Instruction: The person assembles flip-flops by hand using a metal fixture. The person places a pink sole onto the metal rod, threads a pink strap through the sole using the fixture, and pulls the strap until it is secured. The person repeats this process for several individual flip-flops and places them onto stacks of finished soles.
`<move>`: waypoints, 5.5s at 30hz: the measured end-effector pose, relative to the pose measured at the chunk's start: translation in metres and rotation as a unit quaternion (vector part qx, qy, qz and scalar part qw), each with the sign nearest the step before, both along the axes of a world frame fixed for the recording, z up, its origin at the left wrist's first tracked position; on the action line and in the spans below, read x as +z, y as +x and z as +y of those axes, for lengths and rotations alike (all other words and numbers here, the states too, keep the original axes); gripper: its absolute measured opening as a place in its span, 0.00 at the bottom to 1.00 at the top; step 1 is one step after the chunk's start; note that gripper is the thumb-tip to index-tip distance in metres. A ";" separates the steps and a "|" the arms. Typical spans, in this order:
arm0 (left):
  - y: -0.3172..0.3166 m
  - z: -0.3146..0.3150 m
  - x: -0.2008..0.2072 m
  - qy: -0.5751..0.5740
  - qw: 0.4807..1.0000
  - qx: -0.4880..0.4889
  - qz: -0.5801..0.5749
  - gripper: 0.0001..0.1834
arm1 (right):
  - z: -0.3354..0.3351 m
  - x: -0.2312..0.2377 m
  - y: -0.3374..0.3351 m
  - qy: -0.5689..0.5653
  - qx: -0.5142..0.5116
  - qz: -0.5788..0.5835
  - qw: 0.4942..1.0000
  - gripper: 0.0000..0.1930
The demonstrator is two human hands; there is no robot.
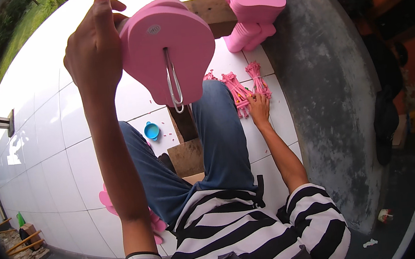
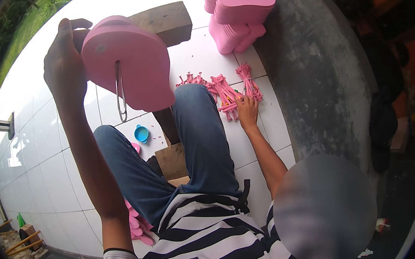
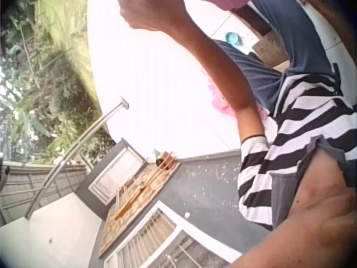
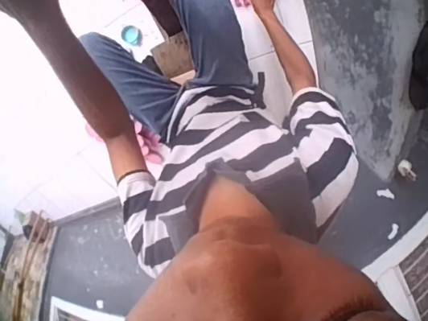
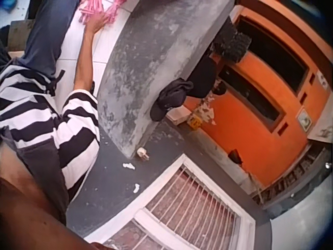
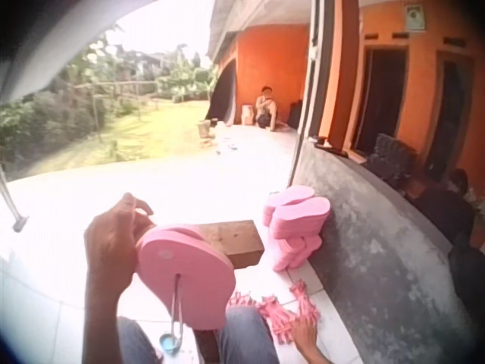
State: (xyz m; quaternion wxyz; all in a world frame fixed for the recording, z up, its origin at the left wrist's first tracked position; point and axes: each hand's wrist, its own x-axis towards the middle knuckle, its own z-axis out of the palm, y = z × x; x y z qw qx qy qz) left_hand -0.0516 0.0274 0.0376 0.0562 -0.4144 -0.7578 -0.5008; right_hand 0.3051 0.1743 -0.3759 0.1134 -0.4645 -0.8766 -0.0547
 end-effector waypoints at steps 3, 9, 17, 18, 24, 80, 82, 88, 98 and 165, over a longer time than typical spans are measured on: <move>-0.007 -0.010 -0.005 0.122 0.990 -0.056 0.035 0.21 | 0.002 0.054 -0.007 -0.036 -0.003 0.158 0.987 0.09; 0.061 -0.084 -0.071 0.359 0.910 -0.179 0.105 0.09 | -0.043 0.184 0.008 -0.288 -0.017 0.690 0.664 0.09; 0.176 -0.104 -0.151 0.035 0.850 -0.312 -0.423 0.15 | -0.167 0.258 -0.042 -0.480 -0.029 0.803 0.351 0.09; 0.175 -0.104 -0.156 0.059 0.859 -0.278 -0.426 0.16 | -0.181 0.253 -0.052 -0.526 -0.059 0.775 0.345 0.09; 0.123 -0.130 -0.155 0.035 0.890 -0.168 -0.422 0.15 | -0.194 0.258 -0.044 -0.789 0.031 0.365 0.493 0.12; 0.038 -0.066 -0.054 0.165 0.972 -0.038 0.165 0.14 | -0.137 0.373 -0.146 -0.484 0.263 0.599 0.582 0.08; 0.027 -0.058 -0.037 0.156 0.967 -0.028 0.198 0.18 | -0.137 0.371 -0.145 -0.488 0.261 0.590 0.587 0.08; 0.034 -0.044 -0.001 0.075 0.976 -0.093 0.183 0.15 | -0.136 0.363 -0.143 -0.497 0.260 0.589 0.582 0.08; 0.033 -0.049 0.002 0.083 0.966 -0.083 0.230 0.16 | -0.108 0.392 -0.146 -0.517 0.252 0.464 0.673 0.10; 0.102 -0.134 -0.062 0.175 0.968 -0.168 -0.062 0.18 | -0.207 0.318 -0.109 -0.733 0.213 0.535 0.362 0.23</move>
